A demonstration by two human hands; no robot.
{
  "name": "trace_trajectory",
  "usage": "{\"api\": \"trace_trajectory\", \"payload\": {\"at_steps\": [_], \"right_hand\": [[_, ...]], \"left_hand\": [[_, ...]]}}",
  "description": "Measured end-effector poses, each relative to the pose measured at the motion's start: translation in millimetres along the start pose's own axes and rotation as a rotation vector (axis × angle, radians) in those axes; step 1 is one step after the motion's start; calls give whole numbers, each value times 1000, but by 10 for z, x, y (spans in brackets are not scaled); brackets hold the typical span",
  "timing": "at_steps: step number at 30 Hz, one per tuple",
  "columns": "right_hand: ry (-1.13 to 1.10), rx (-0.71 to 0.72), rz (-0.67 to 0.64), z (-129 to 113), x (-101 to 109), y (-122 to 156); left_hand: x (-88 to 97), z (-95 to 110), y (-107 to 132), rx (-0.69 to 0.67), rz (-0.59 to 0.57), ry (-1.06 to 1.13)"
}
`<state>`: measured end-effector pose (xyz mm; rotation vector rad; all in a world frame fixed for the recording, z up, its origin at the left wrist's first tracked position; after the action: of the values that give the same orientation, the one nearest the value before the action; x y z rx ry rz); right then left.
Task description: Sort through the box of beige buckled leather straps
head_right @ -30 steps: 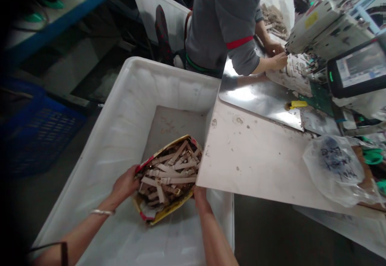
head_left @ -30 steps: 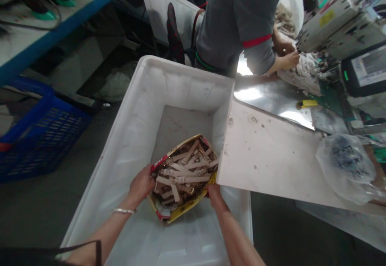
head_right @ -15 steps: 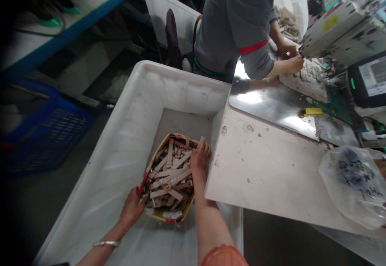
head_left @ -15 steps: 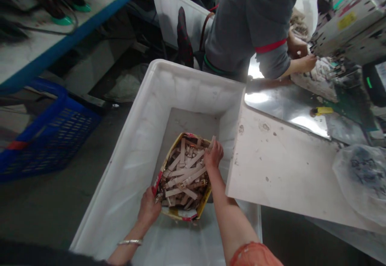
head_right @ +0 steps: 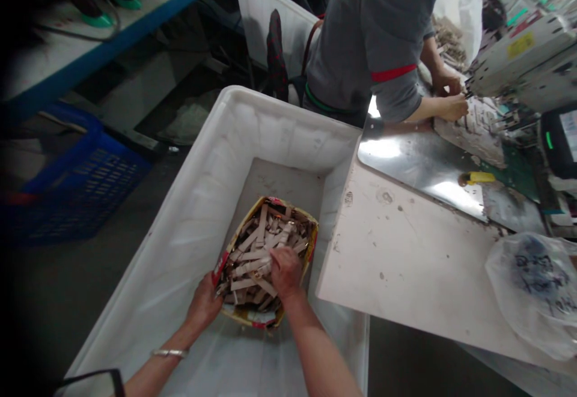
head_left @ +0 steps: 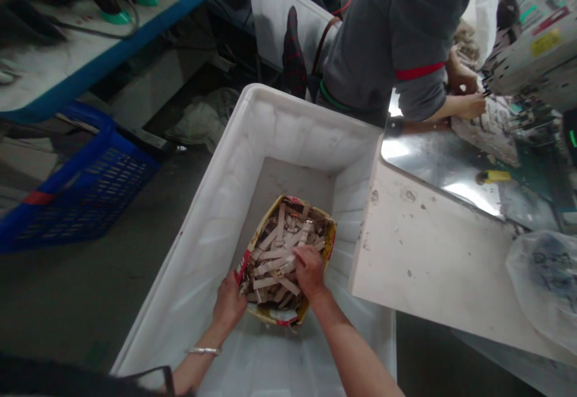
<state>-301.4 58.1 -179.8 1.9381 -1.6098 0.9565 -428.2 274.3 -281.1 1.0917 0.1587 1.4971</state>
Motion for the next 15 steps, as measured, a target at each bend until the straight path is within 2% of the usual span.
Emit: {"api": "trace_trajectory", "payload": {"at_steps": [3,5,8,10,11,13,15], "right_hand": [[-43,13,-89,-151,-42,405],[-60,-65,-106,-115,10,544],[-9,-266,48,119,270,624],[33,-466,158,374,422,696],[27,-596,153,531,425,755],[-52,-865,19,840,272,915],[-158,-1023,-162,1039,34,1058]], "left_hand": [[28,63,8,16,-24,33],[52,92,-5,41,-64,78],[108,132,-69,95,-153,149],[179,190,-152,107,-176,163],[217,236,-205,97,-173,155],[274,336,-319,74,-153,98],[294,431,-423,52,-131,-5]]}}
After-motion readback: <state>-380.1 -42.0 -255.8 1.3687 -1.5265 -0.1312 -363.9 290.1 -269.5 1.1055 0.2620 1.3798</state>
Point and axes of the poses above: each hand's wrist, its own y-axis away from the middle knuckle, its own x-axis out of the back of the hand, z = x × y, the point moved 8 cm from there along -y, towards the middle knuckle, and after that the axes turned 8 degrees about y, right-handed, at the moved point
